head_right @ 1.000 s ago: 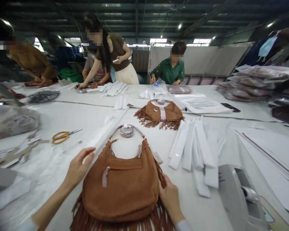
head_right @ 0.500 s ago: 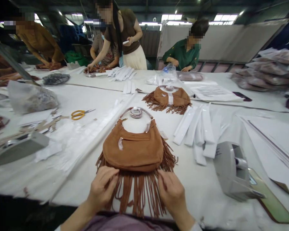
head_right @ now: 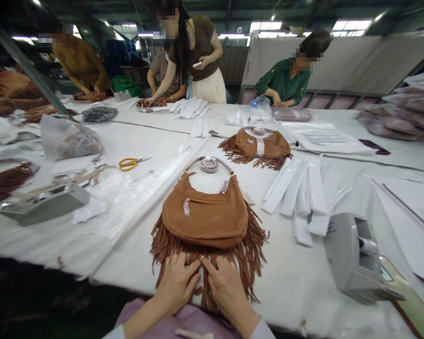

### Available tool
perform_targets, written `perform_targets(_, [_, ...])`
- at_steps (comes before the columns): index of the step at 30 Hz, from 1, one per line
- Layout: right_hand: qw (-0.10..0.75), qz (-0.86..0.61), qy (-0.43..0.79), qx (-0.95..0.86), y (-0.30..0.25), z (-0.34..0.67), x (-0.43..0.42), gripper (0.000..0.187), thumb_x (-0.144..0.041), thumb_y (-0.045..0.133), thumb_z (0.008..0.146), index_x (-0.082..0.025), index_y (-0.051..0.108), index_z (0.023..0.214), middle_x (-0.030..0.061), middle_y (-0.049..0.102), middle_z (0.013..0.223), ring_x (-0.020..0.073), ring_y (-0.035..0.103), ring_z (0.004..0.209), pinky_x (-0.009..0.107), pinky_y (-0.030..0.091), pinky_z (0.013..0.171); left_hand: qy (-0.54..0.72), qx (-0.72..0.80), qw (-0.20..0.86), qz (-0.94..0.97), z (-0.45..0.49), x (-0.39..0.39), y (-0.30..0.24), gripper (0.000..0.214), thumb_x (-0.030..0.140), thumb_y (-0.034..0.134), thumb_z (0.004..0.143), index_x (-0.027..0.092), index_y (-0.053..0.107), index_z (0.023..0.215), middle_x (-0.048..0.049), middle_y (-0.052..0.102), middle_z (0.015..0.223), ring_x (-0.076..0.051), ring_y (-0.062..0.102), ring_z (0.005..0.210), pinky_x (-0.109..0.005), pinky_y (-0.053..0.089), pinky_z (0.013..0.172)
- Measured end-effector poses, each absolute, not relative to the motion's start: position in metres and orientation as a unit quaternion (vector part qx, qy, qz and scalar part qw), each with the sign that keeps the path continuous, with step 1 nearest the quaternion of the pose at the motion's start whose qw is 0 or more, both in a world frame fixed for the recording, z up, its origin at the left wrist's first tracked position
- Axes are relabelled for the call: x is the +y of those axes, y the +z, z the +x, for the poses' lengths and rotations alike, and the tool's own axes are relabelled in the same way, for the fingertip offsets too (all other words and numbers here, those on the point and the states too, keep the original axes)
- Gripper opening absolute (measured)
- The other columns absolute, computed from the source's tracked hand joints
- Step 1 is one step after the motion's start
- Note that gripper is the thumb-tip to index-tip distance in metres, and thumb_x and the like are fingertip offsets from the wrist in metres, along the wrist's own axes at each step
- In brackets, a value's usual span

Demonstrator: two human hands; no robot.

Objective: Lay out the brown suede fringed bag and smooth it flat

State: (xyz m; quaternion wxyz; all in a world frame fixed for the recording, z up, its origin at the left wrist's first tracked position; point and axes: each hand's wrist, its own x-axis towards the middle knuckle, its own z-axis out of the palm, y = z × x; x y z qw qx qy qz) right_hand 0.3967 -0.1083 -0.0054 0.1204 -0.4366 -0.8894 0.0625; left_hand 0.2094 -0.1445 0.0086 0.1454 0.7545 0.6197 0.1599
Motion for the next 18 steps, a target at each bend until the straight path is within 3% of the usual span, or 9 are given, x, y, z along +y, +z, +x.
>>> perform_targets(10, [0.142,-0.483,0.049,-0.863,-0.001,0.386,-0.124,0.027,-0.019,0.048,0.091,-0.027,0.060,0.114,0.0045,0.050,0.082,0.0207,0.048,0.076,0.032,0.032,0.067,0.145,0.624,0.141,0.755,0.212,-0.145,0.007,0.049,0.016,0.049,0.082,0.036,0.051,0.127,-0.0059,0.046,0.098,-0.025,0.042,0.093,-0.040,0.032,0.081])
perform_targets(18, [0.154,-0.542,0.001,-0.826,-0.005,0.397,-0.135,0.031,-0.041,0.058,0.088,-0.022,0.060,0.112,0.0072,0.054,0.091,0.0246,0.052,0.084,0.036,0.037,0.070,0.154,0.652,0.117,0.733,0.197,-0.146,-0.003,0.047,0.005,0.048,0.077,0.032,0.061,0.114,-0.0055,0.048,0.095,-0.023,0.043,0.089,-0.039,0.034,0.080])
